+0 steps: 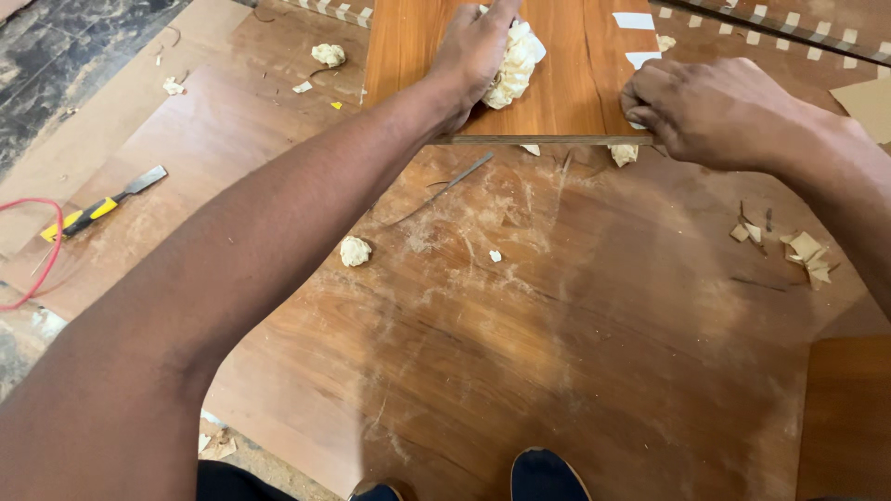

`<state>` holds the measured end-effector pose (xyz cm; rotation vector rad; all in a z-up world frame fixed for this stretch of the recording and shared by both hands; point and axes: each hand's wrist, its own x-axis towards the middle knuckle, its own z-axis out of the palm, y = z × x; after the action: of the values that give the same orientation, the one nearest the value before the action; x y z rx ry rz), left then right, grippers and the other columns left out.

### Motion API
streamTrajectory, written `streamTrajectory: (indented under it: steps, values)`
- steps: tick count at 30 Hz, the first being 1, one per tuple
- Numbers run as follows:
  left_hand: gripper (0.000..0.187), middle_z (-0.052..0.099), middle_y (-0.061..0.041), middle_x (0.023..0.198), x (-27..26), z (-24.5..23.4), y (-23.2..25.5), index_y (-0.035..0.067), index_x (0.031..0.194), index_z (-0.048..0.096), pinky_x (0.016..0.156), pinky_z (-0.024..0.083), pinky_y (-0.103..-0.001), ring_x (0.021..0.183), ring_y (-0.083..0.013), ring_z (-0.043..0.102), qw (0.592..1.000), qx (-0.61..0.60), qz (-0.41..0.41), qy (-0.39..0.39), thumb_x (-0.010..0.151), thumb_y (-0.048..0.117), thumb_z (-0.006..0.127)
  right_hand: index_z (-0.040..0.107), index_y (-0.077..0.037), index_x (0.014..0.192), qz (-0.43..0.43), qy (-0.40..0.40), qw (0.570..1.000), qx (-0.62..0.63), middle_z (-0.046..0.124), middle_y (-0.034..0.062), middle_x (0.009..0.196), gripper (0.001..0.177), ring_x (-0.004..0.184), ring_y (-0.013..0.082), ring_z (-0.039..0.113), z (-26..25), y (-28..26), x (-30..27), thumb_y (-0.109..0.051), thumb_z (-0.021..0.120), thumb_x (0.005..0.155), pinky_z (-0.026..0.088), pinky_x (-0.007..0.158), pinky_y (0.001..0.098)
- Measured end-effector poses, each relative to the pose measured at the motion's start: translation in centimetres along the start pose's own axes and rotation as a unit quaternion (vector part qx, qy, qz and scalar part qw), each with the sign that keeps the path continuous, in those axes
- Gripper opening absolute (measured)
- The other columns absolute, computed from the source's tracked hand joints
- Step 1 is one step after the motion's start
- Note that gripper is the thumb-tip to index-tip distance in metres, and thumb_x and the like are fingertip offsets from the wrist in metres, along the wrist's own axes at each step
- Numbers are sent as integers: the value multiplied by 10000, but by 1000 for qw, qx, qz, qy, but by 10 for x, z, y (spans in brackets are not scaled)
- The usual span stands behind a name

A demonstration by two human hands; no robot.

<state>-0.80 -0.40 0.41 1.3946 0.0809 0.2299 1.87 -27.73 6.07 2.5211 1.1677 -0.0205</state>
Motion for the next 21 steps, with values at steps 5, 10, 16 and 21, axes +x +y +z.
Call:
streamTrajectory:
  steps: [5,10,16,21]
  values:
    - [442,669,-75,677,4,-2,0,71,966,484,433,610,-356,509,-155,663,999,13,-22,24,945,504,567,576,-59,1091,-30,109,948,298,590,85,899,237,716,202,617,11,15,-9,-247,438,1133,545,674,405]
    - [562,643,-77,652,5,-5,-3,7,854,550,410,566,-342,487,-166,636,1000,3,16,-6,948,558,607,583,-38,1108,-13,107,932,345,591,113,977,198,733,263,636,17,17,-13,-222,521,1071,553,667,426]
    - [538,638,-78,640,8,-5,-7,40,802,529,411,580,-366,459,-163,624,1000,1,9,-9,948,549,624,682,-93,1178,-92,167,953,237,608,99,1096,242,843,246,655,15,14,-11,-232,589,1003,539,776,432]
    - [570,620,-83,668,7,-6,-7,2,875,495,426,559,-339,493,-157,618,1000,11,15,-17,969,552,612,665,-66,1089,-63,151,962,217,586,86,1129,177,852,233,646,21,12,-9,-213,576,1046,537,779,409]
